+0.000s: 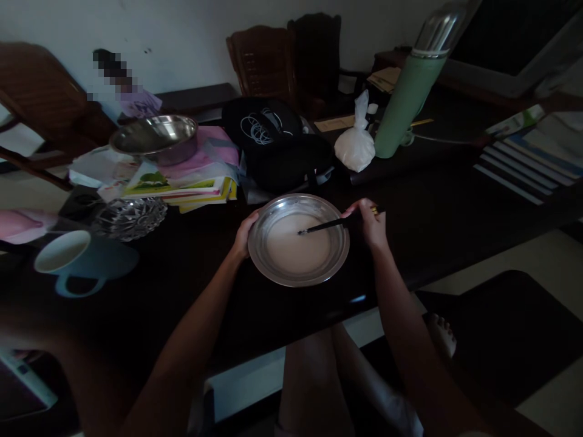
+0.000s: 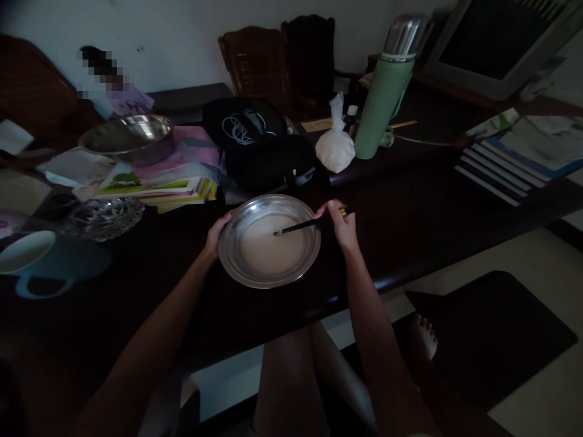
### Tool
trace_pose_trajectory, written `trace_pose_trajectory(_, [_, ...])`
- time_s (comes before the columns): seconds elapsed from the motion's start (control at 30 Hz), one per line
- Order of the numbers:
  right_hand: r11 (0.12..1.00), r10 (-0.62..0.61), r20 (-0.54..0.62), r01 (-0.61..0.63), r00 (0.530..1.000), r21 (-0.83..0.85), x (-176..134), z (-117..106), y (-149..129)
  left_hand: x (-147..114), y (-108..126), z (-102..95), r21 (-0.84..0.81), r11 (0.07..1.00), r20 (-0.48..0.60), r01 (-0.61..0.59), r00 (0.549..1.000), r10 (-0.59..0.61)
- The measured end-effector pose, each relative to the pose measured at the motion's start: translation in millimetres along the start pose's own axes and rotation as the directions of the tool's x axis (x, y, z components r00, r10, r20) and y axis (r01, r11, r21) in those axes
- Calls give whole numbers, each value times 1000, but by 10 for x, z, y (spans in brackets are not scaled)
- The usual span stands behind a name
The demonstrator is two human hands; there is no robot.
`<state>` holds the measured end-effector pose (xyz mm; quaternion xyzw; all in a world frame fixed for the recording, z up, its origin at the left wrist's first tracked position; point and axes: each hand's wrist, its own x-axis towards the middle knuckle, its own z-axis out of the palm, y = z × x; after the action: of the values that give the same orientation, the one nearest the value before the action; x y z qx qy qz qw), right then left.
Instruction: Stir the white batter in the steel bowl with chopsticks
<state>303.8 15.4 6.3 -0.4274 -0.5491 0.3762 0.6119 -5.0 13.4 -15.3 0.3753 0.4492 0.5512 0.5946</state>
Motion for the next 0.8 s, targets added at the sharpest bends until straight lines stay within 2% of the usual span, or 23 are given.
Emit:
trace_pose_trajectory(0.07, [999, 24, -79, -20, 997, 50, 8, -18, 18, -3, 6, 3, 4, 1000, -1, 2, 1000, -2])
trace_pose_trajectory(0.1, [998, 32, -82, -27, 996, 62, 8, -24, 19, -4, 9, 5, 9, 1000, -3, 2, 1000, -2])
trace_pose_trajectory(0.17, [998, 46, -16, -45, 999, 52, -2, -23, 3, -6, 13, 8, 21, 1000, -5, -1, 1000, 1])
trace_pose_trajectory(0.27, [999, 44, 153, -45, 987, 3, -24, 3, -34, -7, 13, 11, 25, 1000, -7, -1, 1000, 1])
trace_pose_trajectory(0.33, [1000, 27, 197, -24, 980, -20, -29, 22, -46, -8, 10, 12, 19, 1000, -9, 2, 1000, -2])
trace_pose_trajectory(0.4, [1000, 21, 144, -19, 989, -14, -24, 30, -41, -8, 8, 14, 16, 1000, -6, -3, 1000, 3])
trace_pose_trajectory(0.5, [999, 28, -26, -27, 999, 26, -5, 15, -21, -12, 12, 19, 20, 1000, 6, -11, 1000, 11])
trace_pose_trajectory(0.57, [998, 36, -83, -32, 996, 47, 2, -3, -13, -16, 18, 24, 24, 1000, 10, -11, 1000, 11])
trace_pose_trajectory(0.63, [997, 53, -34, -51, 998, 57, -3, -13, -14, -19, 23, 29, 27, 1000, 5, -16, 1000, 15])
trace_pose_trajectory(0.73, [996, 75, 136, -81, 988, 36, -23, -1, -28, -19, 25, 33, 24, 1000, 0, -19, 1000, 19])
trace_pose_trajectory(0.8, [997, 68, 195, -71, 978, 6, -33, 19, -38, -18, 22, 29, 22, 1000, 1, -11, 1000, 11])
